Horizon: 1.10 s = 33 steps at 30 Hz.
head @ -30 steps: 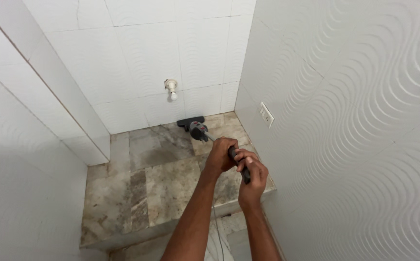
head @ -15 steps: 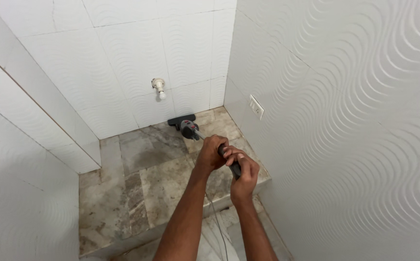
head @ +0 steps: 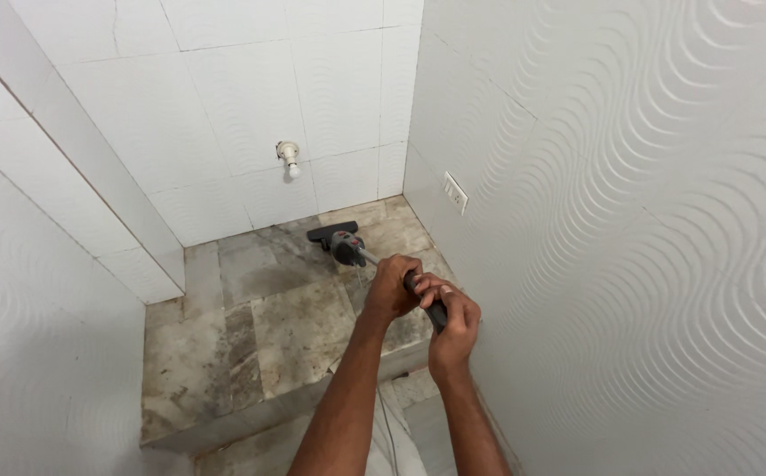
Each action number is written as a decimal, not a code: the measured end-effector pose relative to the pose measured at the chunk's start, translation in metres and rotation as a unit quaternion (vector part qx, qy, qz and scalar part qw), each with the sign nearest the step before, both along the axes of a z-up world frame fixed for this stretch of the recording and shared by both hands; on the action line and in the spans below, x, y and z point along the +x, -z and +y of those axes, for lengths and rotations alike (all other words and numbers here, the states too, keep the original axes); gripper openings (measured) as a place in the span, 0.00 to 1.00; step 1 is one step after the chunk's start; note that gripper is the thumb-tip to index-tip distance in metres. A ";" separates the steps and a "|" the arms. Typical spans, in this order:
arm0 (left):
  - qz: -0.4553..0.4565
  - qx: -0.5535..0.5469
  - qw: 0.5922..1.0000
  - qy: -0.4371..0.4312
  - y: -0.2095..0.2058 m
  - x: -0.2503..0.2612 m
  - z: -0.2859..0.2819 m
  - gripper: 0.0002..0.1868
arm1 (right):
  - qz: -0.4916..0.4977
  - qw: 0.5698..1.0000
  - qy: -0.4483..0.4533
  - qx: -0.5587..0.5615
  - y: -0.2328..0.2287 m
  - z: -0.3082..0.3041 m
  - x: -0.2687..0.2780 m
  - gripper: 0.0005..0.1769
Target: The person uses a handheld vacuum cleaner to clean the tiled floor and a raised tiled platform in a small room. They move the vacuum head back and forth across the surfaces to remove debris.
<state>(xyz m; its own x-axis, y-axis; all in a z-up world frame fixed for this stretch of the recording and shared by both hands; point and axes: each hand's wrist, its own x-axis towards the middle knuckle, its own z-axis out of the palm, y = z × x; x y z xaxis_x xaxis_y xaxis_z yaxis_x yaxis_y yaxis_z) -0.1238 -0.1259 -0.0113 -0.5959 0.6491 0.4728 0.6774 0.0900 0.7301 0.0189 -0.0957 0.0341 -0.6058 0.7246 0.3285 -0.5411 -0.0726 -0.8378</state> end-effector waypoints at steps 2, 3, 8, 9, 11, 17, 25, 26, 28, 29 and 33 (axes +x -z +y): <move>-0.019 -0.033 0.999 -0.009 -0.003 0.014 0.000 0.13 | -0.004 1.000 0.001 -0.009 -0.001 -0.001 0.013 0.20; -0.030 -0.049 0.998 -0.012 -0.004 0.023 0.001 0.12 | -0.002 1.000 0.002 -0.013 -0.002 -0.001 0.021 0.20; -0.019 -0.028 0.999 -0.022 -0.006 0.069 0.002 0.12 | 0.005 1.000 0.006 -0.014 -0.005 0.000 0.065 0.20; -0.011 -0.025 0.999 -0.025 -0.006 0.078 0.002 0.12 | 0.010 1.000 0.006 -0.017 -0.006 0.000 0.074 0.20; -0.017 -0.038 0.999 -0.022 -0.007 0.092 0.002 0.13 | 0.012 1.000 0.008 -0.015 -0.005 -0.001 0.093 0.20; 0.019 -0.027 0.999 -0.015 -0.006 0.142 -0.006 0.11 | 0.017 1.000 0.009 -0.016 -0.001 -0.005 0.140 0.19; -0.021 -0.040 0.999 -0.021 -0.007 0.177 -0.017 0.10 | 0.013 1.000 0.010 -0.011 0.000 -0.015 0.178 0.19; 0.003 -0.026 1.000 -0.016 -0.008 0.180 -0.019 0.10 | 0.016 1.000 0.008 -0.017 -0.003 -0.018 0.179 0.19; 0.028 0.000 0.999 -0.014 -0.005 0.192 -0.019 0.11 | 0.013 1.000 0.008 -0.025 -0.006 -0.021 0.189 0.19; 0.035 0.011 0.999 -0.019 -0.005 0.198 -0.019 0.11 | 0.012 0.999 0.009 -0.029 -0.008 -0.021 0.195 0.19; -0.008 -0.024 0.999 -0.034 -0.009 0.221 -0.021 0.13 | 0.007 0.999 0.013 -0.034 -0.011 -0.026 0.217 0.19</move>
